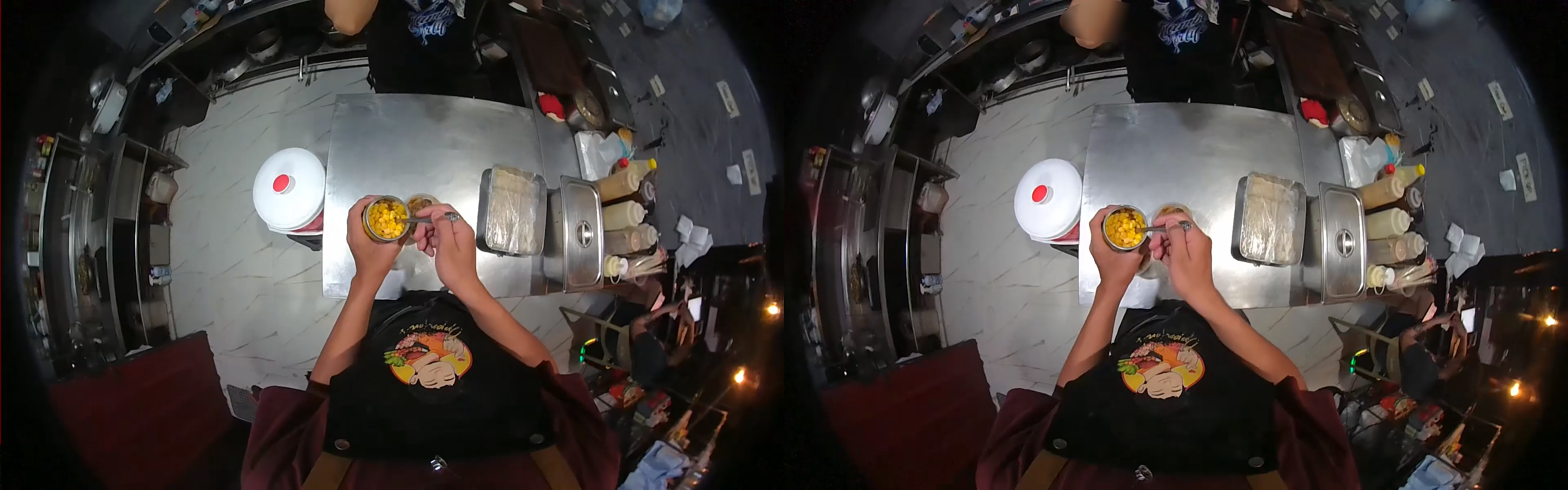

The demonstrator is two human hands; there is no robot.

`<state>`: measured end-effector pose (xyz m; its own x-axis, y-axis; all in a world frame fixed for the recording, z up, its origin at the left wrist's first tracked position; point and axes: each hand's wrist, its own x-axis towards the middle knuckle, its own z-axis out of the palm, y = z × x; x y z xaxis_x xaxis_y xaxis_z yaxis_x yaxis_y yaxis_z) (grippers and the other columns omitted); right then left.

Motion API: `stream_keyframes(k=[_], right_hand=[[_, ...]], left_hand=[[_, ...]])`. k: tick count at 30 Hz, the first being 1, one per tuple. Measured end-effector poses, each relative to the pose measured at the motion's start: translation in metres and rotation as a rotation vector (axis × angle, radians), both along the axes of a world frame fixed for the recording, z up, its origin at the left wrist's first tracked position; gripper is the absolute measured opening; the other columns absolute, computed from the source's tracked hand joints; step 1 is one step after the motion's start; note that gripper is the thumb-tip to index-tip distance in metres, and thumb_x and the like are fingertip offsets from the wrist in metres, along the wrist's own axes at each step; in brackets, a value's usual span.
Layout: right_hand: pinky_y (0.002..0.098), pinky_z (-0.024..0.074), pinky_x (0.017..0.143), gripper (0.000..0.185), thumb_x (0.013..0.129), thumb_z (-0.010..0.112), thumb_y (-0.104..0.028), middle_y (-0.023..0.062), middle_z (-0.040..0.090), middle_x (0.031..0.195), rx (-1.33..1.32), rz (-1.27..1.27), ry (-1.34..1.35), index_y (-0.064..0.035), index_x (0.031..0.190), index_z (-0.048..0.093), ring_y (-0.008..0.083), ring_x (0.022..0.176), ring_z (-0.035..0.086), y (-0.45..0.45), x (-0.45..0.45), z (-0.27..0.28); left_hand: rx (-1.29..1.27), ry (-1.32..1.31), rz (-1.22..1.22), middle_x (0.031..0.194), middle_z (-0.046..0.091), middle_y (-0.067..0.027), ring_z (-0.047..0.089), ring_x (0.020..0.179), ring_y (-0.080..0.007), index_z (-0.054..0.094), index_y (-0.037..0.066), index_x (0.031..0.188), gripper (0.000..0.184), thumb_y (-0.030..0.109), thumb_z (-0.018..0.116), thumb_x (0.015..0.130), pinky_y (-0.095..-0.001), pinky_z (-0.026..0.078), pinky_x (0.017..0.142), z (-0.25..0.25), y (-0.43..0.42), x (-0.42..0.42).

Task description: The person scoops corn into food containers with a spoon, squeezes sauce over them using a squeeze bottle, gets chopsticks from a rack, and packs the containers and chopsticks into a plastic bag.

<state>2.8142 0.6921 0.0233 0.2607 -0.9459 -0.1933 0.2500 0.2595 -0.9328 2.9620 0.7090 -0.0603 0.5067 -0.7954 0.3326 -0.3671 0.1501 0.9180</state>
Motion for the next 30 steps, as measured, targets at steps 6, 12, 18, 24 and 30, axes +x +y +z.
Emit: stream_keyframes(k=[6, 12, 18, 24, 30], right_hand=[[0.027, 0.0466, 0.061, 0.029, 0.116, 0.038, -0.018, 0.0092, 0.063, 0.086, 0.022, -0.007, -0.002, 0.002, 0.118, 0.059, 0.0134, 0.071, 0.059, -0.002, 0.002, -0.008], [0.0264, 0.0489, 0.063, 0.029, 0.117, 0.04, -0.019, 0.0083, 0.066, 0.087, 0.0, 0.001, -0.021, 0.0018, 0.118, 0.061, 0.0118, 0.072, 0.061, -0.001, 0.003, -0.015], [0.0296, 0.05, 0.065, 0.03, 0.117, 0.039, -0.019, 0.0115, 0.065, 0.088, 0.054, 0.02, -0.051, 0.0033, 0.12, 0.059, 0.0161, 0.074, 0.062, 0.001, 0.0, -0.018], [0.0304, 0.0512, 0.068, 0.031, 0.117, 0.04, -0.021, 0.0123, 0.065, 0.092, 0.042, 0.11, -0.063, 0.0032, 0.121, 0.059, 0.0167, 0.079, 0.062, 0.005, 0.002, -0.034], [0.0311, 0.0539, 0.078, 0.036, 0.117, 0.045, -0.024, 0.0126, 0.068, 0.106, 0.067, 0.313, -0.083, 0.0047, 0.131, 0.061, 0.0168, 0.092, 0.065, 0.004, 0.03, -0.045]], left_hand=[[0.022, 0.028, 0.044, 0.123, 0.067, -0.0098, 0.068, 0.112, -0.0211, 0.053, 0.005, 0.136, 0.082, -0.002, 0.092, 0.064, -0.035, 0.054, 0.101, -0.006, 0.001, -0.002], [0.035, -0.012, 0.035, 0.128, 0.067, -0.0113, 0.068, 0.114, -0.0234, 0.054, 0.005, 0.134, 0.081, -0.001, 0.093, 0.064, -0.0364, 0.054, 0.101, -0.008, 0.008, 0.004], [0.072, 0.072, 0.016, 0.133, 0.066, -0.0125, 0.068, 0.116, -0.0274, 0.053, 0.005, 0.134, 0.082, -0.001, 0.092, 0.062, -0.038, 0.054, 0.102, -0.009, 0.011, 0.004], [0.097, 0.013, 0.001, 0.132, 0.067, -0.013, 0.069, 0.114, -0.022, 0.051, 0.005, 0.131, 0.08, -0.001, 0.095, 0.065, -0.0348, 0.056, 0.1, -0.006, 0.019, 0.015], [0.113, -0.026, 0.047, 0.128, 0.068, -0.0148, 0.069, 0.116, -0.0263, 0.051, 0.005, 0.13, 0.078, 0.001, 0.095, 0.066, -0.0365, 0.055, 0.101, -0.01, 0.033, 0.054]])
